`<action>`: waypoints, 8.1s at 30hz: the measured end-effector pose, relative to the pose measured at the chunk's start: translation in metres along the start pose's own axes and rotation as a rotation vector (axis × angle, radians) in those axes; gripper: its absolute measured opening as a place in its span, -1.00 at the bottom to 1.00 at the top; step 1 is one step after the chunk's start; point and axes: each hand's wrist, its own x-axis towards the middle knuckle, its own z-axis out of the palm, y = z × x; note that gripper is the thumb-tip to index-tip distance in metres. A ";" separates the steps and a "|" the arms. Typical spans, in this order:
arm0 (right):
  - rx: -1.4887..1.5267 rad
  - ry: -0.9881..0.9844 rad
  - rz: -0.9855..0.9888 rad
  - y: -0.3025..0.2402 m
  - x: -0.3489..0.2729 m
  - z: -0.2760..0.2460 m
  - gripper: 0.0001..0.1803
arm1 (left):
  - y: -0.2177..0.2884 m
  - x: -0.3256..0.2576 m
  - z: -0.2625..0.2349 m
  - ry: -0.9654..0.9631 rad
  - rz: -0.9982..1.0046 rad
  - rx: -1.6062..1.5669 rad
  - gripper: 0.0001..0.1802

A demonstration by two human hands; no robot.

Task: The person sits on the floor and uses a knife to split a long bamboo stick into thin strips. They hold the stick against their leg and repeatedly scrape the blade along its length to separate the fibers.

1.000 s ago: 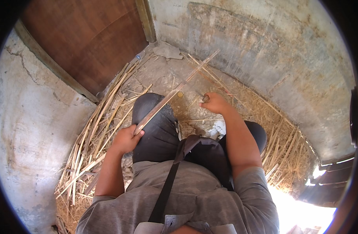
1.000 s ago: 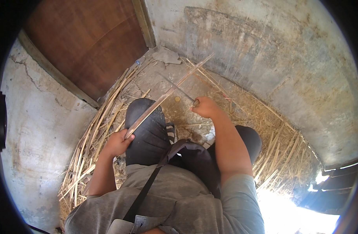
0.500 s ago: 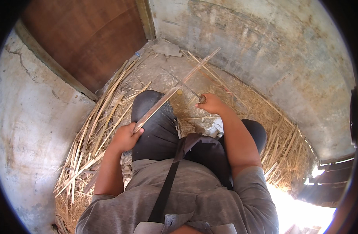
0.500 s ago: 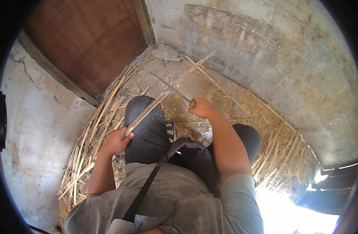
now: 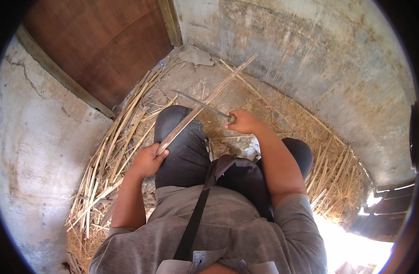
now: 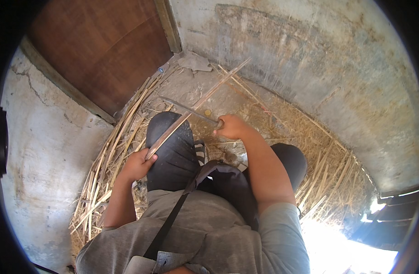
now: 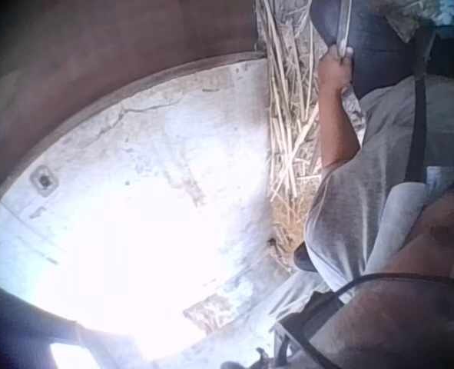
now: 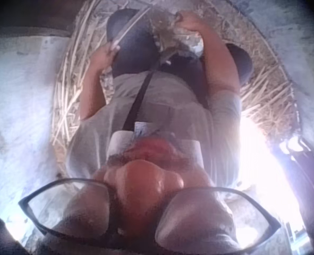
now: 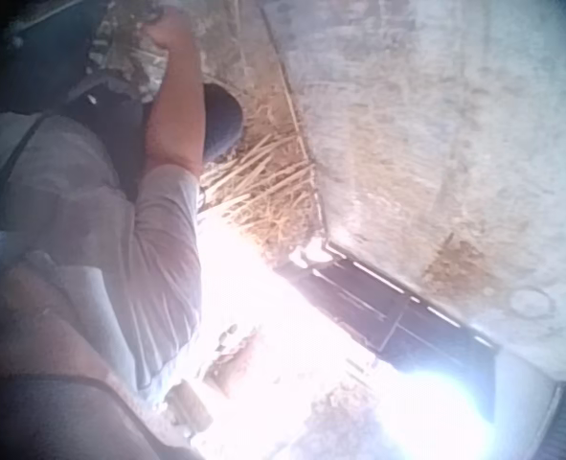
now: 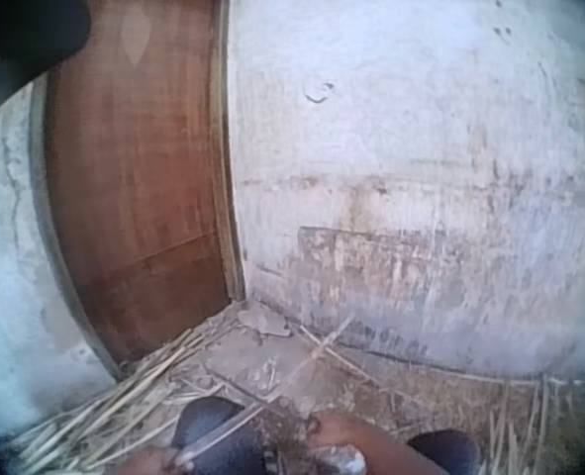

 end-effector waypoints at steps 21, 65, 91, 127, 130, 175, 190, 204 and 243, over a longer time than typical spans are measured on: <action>0.099 0.105 0.162 0.017 -0.003 -0.007 -0.17 | 0.001 -0.001 0.000 0.010 -0.015 -0.027 -0.56; 0.002 0.038 0.017 -0.003 -0.007 -0.010 -0.34 | 0.000 -0.001 0.004 0.029 -0.015 -0.019 -0.57; 0.050 0.153 0.142 0.025 -0.005 -0.008 -0.29 | -0.002 0.001 0.003 0.010 -0.008 -0.017 -0.55; 0.037 -0.073 -0.019 -0.010 -0.002 0.005 -0.27 | -0.002 0.001 0.004 0.014 -0.014 -0.047 -0.57; 0.006 -0.060 0.001 -0.008 0.001 0.001 -0.26 | -0.005 0.000 0.006 0.027 -0.004 -0.050 -0.58; 0.186 0.039 0.148 0.018 -0.001 0.004 -0.19 | -0.003 0.000 0.006 0.014 -0.034 -0.088 -0.59; 0.169 0.049 0.127 0.015 -0.004 -0.002 -0.22 | -0.005 0.002 0.008 0.019 -0.028 -0.076 -0.58; 0.201 0.136 0.263 0.024 -0.008 -0.014 -0.22 | 0.003 0.000 0.002 0.013 -0.038 -0.012 -0.58; 0.221 0.123 0.246 0.020 -0.006 -0.007 -0.20 | -0.001 0.000 0.002 0.005 -0.023 -0.035 -0.57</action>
